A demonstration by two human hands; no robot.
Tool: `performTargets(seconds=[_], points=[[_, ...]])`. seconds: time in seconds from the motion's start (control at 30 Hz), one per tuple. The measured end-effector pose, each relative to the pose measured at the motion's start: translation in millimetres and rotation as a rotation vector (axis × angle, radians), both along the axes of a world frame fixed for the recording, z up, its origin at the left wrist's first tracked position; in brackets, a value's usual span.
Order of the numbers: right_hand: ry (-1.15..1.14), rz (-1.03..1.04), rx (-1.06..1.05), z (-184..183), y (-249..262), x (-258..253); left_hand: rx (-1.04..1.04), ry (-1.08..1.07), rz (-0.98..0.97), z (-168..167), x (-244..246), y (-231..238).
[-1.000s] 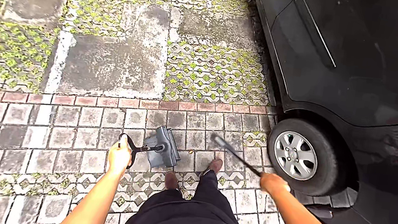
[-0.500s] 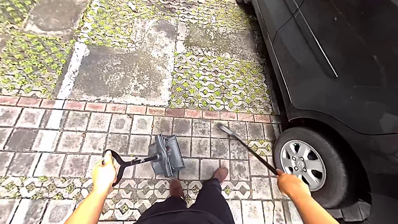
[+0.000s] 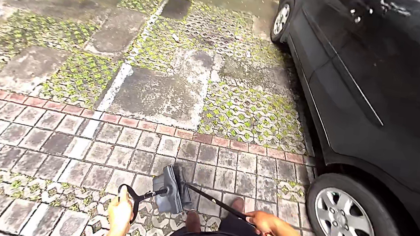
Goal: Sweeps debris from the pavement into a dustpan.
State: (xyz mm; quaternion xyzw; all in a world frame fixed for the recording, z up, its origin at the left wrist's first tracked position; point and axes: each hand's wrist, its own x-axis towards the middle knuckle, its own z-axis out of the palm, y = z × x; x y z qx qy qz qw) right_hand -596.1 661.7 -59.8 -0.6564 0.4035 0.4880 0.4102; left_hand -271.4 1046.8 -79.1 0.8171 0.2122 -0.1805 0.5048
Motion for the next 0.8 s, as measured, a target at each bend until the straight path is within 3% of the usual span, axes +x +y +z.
performTargets(seconds=[0.1, 0.23, 0.3, 0.4, 0.53, 0.7, 0.8], points=[[-0.079, 0.164, -0.201, 45.3, -46.4, 38.5, -0.331, -0.008, 0.146, -0.1, -3.5, 26.7], [-0.07, 0.46, -0.538, 76.1, -110.4, 137.5, -0.237, 0.015, 0.399, 6.3, -23.4, 28.8], [-0.038, 0.543, -0.703, 68.7, -134.5, 199.6, -0.156, 0.017, 0.497, 9.1, -32.9, 23.2], [-0.038, 0.607, -0.803, 24.2, -163.3, 289.9, -0.103, 0.007, 0.646, 7.0, -58.0, 28.9], [-0.023, 0.732, -0.734, -29.4, -152.4, 370.1, -0.061, -0.004, 0.876, 10.4, -86.5, 34.5], [0.004, 1.055, -0.407, 8.3, -101.7, 387.6, 0.014, 0.023, 1.04, -5.6, -43.0, 12.3], [-0.076, 1.226, -0.116, -6.1, -102.5, 415.5, 0.064, 0.031, 1.048, -10.1, -3.5, 6.2]])
